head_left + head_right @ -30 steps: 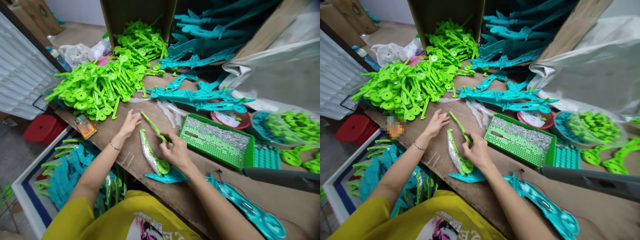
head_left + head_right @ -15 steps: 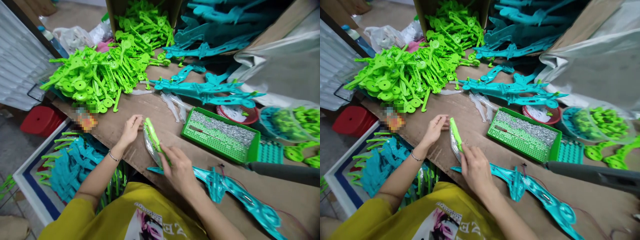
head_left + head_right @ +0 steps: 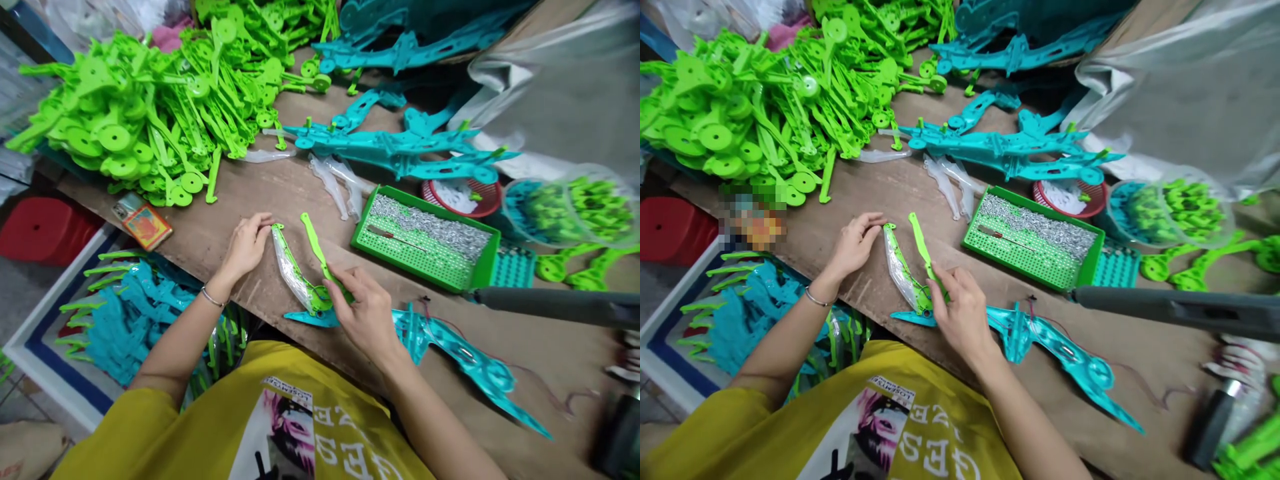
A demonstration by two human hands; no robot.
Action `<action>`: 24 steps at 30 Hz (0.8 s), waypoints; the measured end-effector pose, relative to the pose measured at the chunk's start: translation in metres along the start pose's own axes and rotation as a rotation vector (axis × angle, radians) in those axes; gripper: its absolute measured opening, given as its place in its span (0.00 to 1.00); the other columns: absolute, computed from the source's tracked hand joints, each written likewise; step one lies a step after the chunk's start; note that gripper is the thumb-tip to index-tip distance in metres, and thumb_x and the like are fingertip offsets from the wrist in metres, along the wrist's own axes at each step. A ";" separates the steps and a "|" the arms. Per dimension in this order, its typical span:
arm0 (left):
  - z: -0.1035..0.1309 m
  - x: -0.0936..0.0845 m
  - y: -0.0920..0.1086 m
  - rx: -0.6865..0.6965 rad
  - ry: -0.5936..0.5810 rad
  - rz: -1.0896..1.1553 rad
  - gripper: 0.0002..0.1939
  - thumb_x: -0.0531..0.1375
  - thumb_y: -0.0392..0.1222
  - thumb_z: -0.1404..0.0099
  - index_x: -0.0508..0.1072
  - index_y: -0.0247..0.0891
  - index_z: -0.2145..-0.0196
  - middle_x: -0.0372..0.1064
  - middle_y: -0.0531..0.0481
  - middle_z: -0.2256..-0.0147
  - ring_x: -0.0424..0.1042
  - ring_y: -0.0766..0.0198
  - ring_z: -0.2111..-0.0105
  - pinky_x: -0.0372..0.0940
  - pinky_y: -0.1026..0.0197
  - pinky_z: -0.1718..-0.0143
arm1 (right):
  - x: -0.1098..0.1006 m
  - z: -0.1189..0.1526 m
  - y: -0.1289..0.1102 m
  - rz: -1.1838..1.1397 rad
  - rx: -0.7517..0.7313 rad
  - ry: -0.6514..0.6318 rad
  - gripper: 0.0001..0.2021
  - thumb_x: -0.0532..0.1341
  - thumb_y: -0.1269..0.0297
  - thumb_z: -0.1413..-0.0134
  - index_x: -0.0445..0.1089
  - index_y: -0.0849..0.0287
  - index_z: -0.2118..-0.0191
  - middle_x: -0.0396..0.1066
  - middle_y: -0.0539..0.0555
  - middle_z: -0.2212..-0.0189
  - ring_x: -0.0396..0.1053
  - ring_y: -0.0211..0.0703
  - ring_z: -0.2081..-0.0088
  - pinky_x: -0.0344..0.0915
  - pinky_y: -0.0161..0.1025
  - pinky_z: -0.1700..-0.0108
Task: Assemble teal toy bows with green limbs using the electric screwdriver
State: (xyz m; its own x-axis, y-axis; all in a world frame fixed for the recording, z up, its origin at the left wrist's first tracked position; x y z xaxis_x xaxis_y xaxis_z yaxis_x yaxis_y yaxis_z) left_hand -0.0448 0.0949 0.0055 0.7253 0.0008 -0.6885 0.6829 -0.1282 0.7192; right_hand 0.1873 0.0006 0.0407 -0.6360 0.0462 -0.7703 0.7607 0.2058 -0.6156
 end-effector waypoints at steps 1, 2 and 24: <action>0.000 0.000 0.000 0.002 -0.003 -0.007 0.14 0.55 0.35 0.31 0.70 0.38 0.49 0.78 0.47 0.53 0.74 0.57 0.51 0.63 0.50 0.46 | 0.001 0.000 0.001 0.000 0.001 -0.002 0.17 0.57 0.60 0.36 0.75 0.63 0.49 0.67 0.53 0.74 0.68 0.42 0.72 0.66 0.40 0.66; 0.000 -0.001 0.000 0.003 -0.004 -0.010 0.14 0.55 0.34 0.31 0.70 0.38 0.49 0.78 0.47 0.52 0.73 0.57 0.51 0.63 0.50 0.46 | 0.001 0.000 0.002 -0.001 0.001 -0.001 0.17 0.57 0.60 0.36 0.75 0.63 0.49 0.67 0.53 0.74 0.68 0.42 0.71 0.66 0.40 0.66; 0.001 0.000 0.003 -0.051 -0.002 -0.006 0.14 0.52 0.34 0.28 0.70 0.38 0.48 0.78 0.49 0.52 0.73 0.57 0.51 0.63 0.52 0.46 | 0.035 -0.005 -0.020 0.016 -0.069 -0.159 0.16 0.54 0.65 0.36 0.74 0.62 0.48 0.72 0.58 0.67 0.71 0.47 0.64 0.69 0.43 0.59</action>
State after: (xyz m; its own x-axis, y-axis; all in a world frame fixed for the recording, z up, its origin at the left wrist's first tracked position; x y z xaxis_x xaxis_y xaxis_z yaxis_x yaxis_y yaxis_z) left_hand -0.0429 0.0933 0.0069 0.7211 -0.0005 -0.6928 0.6907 -0.0779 0.7189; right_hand 0.1497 0.0027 0.0268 -0.5912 -0.1044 -0.7998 0.7562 0.2730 -0.5946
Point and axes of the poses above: each hand's wrist, its own z-axis away from the middle knuckle, its own x-axis out of the palm, y = z × x, the point moved 2 cm from there along -z, towards the middle knuckle
